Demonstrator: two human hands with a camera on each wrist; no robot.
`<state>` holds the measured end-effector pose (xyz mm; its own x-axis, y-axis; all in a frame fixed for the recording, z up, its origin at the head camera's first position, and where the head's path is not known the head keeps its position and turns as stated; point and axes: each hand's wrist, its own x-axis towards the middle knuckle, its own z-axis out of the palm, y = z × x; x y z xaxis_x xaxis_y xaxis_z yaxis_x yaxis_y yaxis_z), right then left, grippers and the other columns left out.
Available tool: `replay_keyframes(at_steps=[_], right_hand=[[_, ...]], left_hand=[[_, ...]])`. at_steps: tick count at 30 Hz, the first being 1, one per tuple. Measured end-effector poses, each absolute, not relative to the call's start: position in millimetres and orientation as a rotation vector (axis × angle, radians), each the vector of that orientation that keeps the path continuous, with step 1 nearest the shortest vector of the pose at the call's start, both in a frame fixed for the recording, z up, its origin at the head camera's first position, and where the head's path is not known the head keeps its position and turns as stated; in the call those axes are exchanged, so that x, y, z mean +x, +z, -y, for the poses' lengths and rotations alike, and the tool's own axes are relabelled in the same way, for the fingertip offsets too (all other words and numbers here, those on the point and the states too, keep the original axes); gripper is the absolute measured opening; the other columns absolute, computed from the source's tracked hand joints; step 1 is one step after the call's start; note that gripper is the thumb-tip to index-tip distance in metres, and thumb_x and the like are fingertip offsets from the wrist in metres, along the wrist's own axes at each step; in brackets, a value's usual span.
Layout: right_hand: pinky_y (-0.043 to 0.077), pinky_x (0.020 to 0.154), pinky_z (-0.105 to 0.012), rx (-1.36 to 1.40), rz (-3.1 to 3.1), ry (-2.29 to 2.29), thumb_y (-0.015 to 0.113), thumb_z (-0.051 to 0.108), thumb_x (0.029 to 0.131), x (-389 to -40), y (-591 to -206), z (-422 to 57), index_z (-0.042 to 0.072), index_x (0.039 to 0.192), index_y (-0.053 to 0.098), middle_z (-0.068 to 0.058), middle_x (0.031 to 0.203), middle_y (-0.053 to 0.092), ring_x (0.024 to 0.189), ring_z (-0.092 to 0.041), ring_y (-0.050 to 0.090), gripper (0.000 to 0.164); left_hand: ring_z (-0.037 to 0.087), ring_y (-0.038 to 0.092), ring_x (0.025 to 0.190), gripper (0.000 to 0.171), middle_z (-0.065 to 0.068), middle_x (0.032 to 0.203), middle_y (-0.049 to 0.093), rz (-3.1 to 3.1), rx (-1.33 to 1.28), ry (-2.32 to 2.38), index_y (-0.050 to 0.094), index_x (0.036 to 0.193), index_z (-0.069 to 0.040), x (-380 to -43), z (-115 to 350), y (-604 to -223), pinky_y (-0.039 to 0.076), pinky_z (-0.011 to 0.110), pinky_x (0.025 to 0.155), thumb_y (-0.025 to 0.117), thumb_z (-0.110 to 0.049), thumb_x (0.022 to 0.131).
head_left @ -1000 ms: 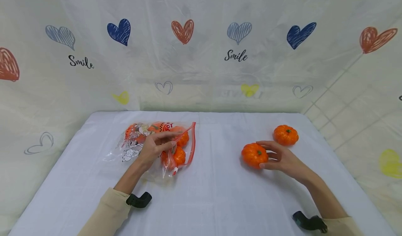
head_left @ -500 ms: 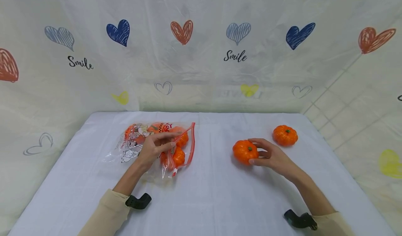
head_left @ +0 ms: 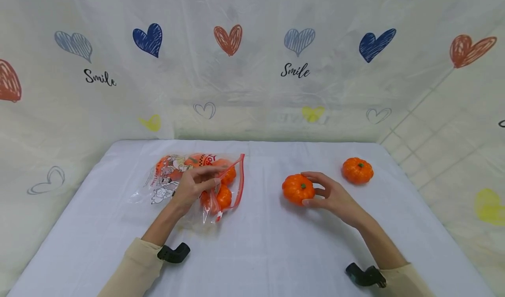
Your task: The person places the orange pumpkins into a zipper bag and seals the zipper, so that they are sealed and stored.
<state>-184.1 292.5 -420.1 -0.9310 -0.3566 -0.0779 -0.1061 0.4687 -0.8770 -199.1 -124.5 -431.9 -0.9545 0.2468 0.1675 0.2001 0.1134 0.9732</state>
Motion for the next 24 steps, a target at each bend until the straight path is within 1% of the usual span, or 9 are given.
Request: replay_keyframes(at_steps=[4,7,11,14,19,21,24], right_hand=[[0.051,0.109,-0.037,-0.455,-2.458,-1.482,0.081,0.024,0.09,-188,-422,-285,0.027,0.151,0.05,-0.005,0.157,0.049,0.139,-0.037,0.051,0.069],[0.05,0.107,-0.031,-0.484,-2.457,-1.505,0.081,0.021,0.09,-189,-424,-279,0.024,0.151,0.05,-0.007,0.158,0.049,0.137,-0.038,0.05,0.069],[0.05,0.105,-0.029,-0.502,-2.457,-1.532,0.08,0.02,0.091,-190,-425,-273,0.023,0.153,0.049,-0.009,0.159,0.047,0.138,-0.039,0.049,0.069],[0.05,0.108,-0.034,-0.495,-2.462,-1.544,0.079,0.02,0.091,-191,-424,-268,0.019,0.153,0.047,-0.011,0.158,0.048,0.138,-0.039,0.05,0.07],[0.049,0.113,-0.05,-0.45,-2.444,-1.58,0.079,0.021,0.092,-193,-425,-260,0.012,0.149,0.047,-0.015,0.155,0.049,0.137,-0.039,0.052,0.066],[0.049,0.114,-0.053,-0.432,-2.427,-1.592,0.079,0.021,0.091,-194,-426,-256,0.011,0.148,0.048,-0.015,0.154,0.05,0.137,-0.038,0.052,0.065],[0.049,0.114,-0.053,-0.422,-2.414,-1.592,0.08,0.021,0.09,-195,-426,-249,0.011,0.147,0.05,-0.015,0.154,0.05,0.137,-0.038,0.052,0.065]], left_hand=[[0.015,0.065,0.104,0.033,0.011,0.131,0.072,-2.311,0.455,2.025,0.073,0.129,-0.007,-199,125,-432,0.059,0.02,0.084,0.072,-0.015,0.096],[0.014,0.065,0.102,0.033,0.005,0.129,0.074,-2.306,0.451,2.028,0.073,0.128,-0.006,-199,125,-432,0.059,0.02,0.083,0.072,-0.015,0.096],[0.014,0.065,0.102,0.034,0.0,0.127,0.075,-2.302,0.462,2.032,0.072,0.129,-0.005,-199,125,-432,0.059,0.02,0.083,0.072,-0.014,0.096],[0.014,0.065,0.103,0.034,0.001,0.128,0.075,-2.311,0.474,2.031,0.073,0.129,-0.006,-199,125,-431,0.058,0.02,0.083,0.073,-0.014,0.096],[0.014,0.063,0.107,0.033,0.006,0.13,0.074,-2.326,0.482,2.022,0.073,0.129,-0.007,-198,125,-430,0.057,0.019,0.088,0.072,-0.014,0.096],[0.014,0.063,0.108,0.033,0.007,0.13,0.074,-2.327,0.48,2.018,0.073,0.128,-0.007,-197,125,-431,0.056,0.019,0.089,0.071,-0.014,0.096],[0.014,0.062,0.107,0.033,0.008,0.129,0.073,-2.332,0.477,2.011,0.073,0.129,-0.007,-197,125,-431,0.056,0.019,0.089,0.071,-0.015,0.097]])
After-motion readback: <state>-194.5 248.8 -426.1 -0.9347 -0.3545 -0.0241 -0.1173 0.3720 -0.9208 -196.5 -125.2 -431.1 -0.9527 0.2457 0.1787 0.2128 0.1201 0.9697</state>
